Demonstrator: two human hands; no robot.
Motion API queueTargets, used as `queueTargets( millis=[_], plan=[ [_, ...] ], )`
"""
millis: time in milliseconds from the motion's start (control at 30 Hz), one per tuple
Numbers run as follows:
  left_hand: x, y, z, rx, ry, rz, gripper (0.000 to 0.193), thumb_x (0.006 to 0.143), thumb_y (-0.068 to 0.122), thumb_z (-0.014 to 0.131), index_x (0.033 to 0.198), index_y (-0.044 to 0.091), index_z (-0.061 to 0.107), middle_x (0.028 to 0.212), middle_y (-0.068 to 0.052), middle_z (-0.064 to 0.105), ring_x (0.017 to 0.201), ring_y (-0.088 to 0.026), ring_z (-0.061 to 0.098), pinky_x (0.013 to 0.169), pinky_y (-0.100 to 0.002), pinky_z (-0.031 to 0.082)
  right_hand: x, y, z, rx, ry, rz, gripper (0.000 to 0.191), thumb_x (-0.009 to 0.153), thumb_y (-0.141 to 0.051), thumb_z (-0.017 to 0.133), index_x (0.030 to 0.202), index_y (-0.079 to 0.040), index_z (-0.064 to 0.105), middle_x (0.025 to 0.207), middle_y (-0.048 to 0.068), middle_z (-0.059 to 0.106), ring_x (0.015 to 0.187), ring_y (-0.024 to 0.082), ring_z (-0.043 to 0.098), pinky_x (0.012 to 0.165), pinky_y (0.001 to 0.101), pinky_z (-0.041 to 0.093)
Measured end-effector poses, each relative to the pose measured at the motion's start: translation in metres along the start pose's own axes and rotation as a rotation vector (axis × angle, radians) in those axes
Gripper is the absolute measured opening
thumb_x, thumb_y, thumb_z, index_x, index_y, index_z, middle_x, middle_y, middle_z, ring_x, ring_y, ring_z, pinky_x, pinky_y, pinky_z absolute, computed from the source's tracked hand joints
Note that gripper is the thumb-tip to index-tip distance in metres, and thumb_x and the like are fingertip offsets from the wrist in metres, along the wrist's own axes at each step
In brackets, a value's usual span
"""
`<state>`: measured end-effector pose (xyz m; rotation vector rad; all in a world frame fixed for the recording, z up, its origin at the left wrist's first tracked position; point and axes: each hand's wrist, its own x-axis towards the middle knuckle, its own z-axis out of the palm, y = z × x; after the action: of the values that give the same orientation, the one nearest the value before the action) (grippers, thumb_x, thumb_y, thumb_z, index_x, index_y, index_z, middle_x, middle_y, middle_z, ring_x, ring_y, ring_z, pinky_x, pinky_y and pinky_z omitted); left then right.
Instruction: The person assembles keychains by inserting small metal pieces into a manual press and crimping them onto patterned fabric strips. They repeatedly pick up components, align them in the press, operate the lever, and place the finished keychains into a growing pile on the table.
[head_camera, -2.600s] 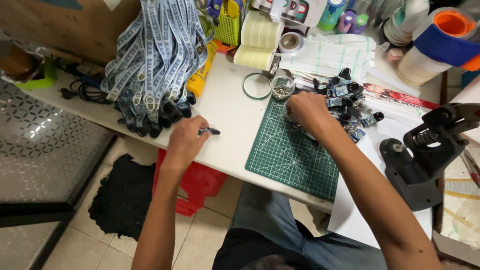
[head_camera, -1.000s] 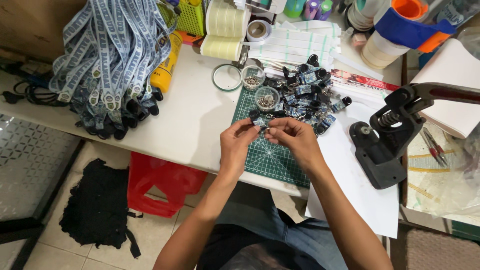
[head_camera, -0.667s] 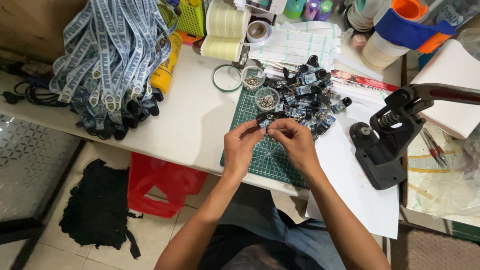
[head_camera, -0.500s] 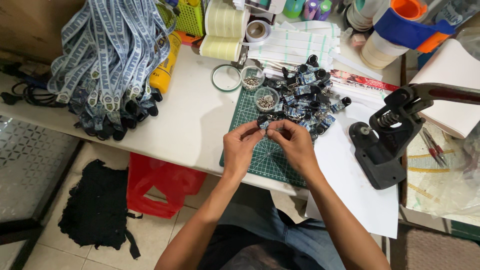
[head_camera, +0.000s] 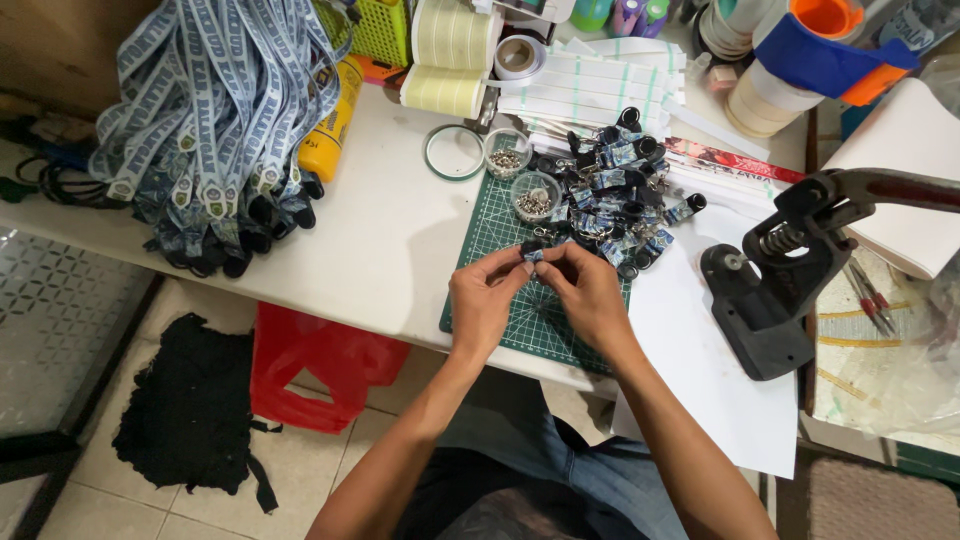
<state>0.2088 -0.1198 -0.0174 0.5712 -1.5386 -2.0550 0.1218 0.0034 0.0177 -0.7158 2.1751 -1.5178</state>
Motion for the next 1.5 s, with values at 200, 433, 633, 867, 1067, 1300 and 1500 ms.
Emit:
queueTargets(
  millis=[200, 433, 633, 867, 1067, 1300, 1500],
  plan=[
    [-0.002, 0.000, 0.000, 0.013, 0.007, -0.012, 0.028, 0.090, 0.004, 0.075, 0.117, -0.005, 0.075, 0.099, -0.009, 0.079, 0.085, -0.009, 0.072, 0.076, -0.022, 0.057, 0.001, 0.006, 0.002, -0.087, 0.027, -0.008, 0.015, 0.099, -0.013, 0.066, 0.102, 0.001, 0.067, 0.085, 0.006, 0.074, 0.077, 0.008, 0.065, 0.069, 0.0263, 0.053],
    [-0.003, -0.001, 0.004, 0.080, 0.059, -0.005, 0.026, 0.091, 0.005, 0.075, 0.115, -0.004, 0.077, 0.095, -0.008, 0.079, 0.081, -0.008, 0.069, 0.073, -0.021, 0.056, 0.003, 0.005, 0.008, -0.196, 0.087, -0.090, 0.014, 0.098, -0.011, 0.067, 0.103, 0.002, 0.065, 0.079, 0.009, 0.071, 0.067, 0.012, 0.061, 0.061, 0.0294, 0.048],
    [0.001, -0.002, 0.000, -0.307, 0.149, -0.054, 0.026, 0.092, 0.006, 0.073, 0.114, -0.007, 0.070, 0.100, -0.010, 0.076, 0.089, -0.012, 0.071, 0.080, -0.026, 0.059, 0.010, -0.021, 0.018, -0.324, 0.131, -0.289, 0.013, 0.093, -0.009, 0.071, 0.101, 0.000, 0.069, 0.087, 0.011, 0.073, 0.070, 0.019, 0.069, 0.062, 0.0320, 0.053],
    [0.005, 0.005, -0.010, -0.518, 0.238, -0.053, 0.029, 0.096, 0.012, 0.071, 0.114, -0.011, 0.071, 0.103, -0.012, 0.073, 0.090, -0.015, 0.069, 0.086, -0.030, 0.059, 0.025, -0.068, 0.034, -0.491, 0.056, -0.594, 0.020, 0.089, -0.007, 0.072, 0.108, -0.002, 0.073, 0.098, 0.015, 0.071, 0.084, 0.032, 0.071, 0.072, 0.0375, 0.056],
    [0.025, 0.007, -0.033, -0.543, 0.283, -0.045, 0.027, 0.093, 0.010, 0.070, 0.112, -0.010, 0.070, 0.100, -0.011, 0.074, 0.089, -0.016, 0.072, 0.085, -0.029, 0.063, 0.063, -0.072, 0.031, -0.297, -0.220, -0.196, 0.021, 0.091, -0.011, 0.065, 0.107, -0.009, 0.078, 0.092, 0.008, 0.079, 0.077, 0.026, 0.076, 0.070, 0.0328, 0.060],
    [0.029, 0.000, -0.040, -0.473, 0.284, -0.093, 0.025, 0.094, 0.006, 0.071, 0.108, -0.014, 0.070, 0.091, -0.012, 0.073, 0.076, -0.016, 0.070, 0.073, -0.029, 0.061, 0.173, -0.056, 0.008, -0.947, -0.114, -0.430, 0.012, 0.080, -0.020, 0.079, 0.091, -0.016, 0.083, 0.088, 0.012, 0.075, 0.077, 0.034, 0.071, 0.066, 0.0451, 0.055],
    [0.026, 0.003, -0.049, -0.444, 0.253, -0.118, 0.026, 0.093, 0.007, 0.071, 0.108, -0.014, 0.071, 0.092, -0.013, 0.074, 0.077, -0.016, 0.071, 0.075, -0.028, 0.061, 0.216, -0.034, 0.024, -1.204, -0.337, -0.311, 0.011, 0.075, -0.023, 0.079, 0.086, -0.023, 0.083, 0.083, 0.011, 0.074, 0.077, 0.035, 0.071, 0.069, 0.0454, 0.056]
  ],
)
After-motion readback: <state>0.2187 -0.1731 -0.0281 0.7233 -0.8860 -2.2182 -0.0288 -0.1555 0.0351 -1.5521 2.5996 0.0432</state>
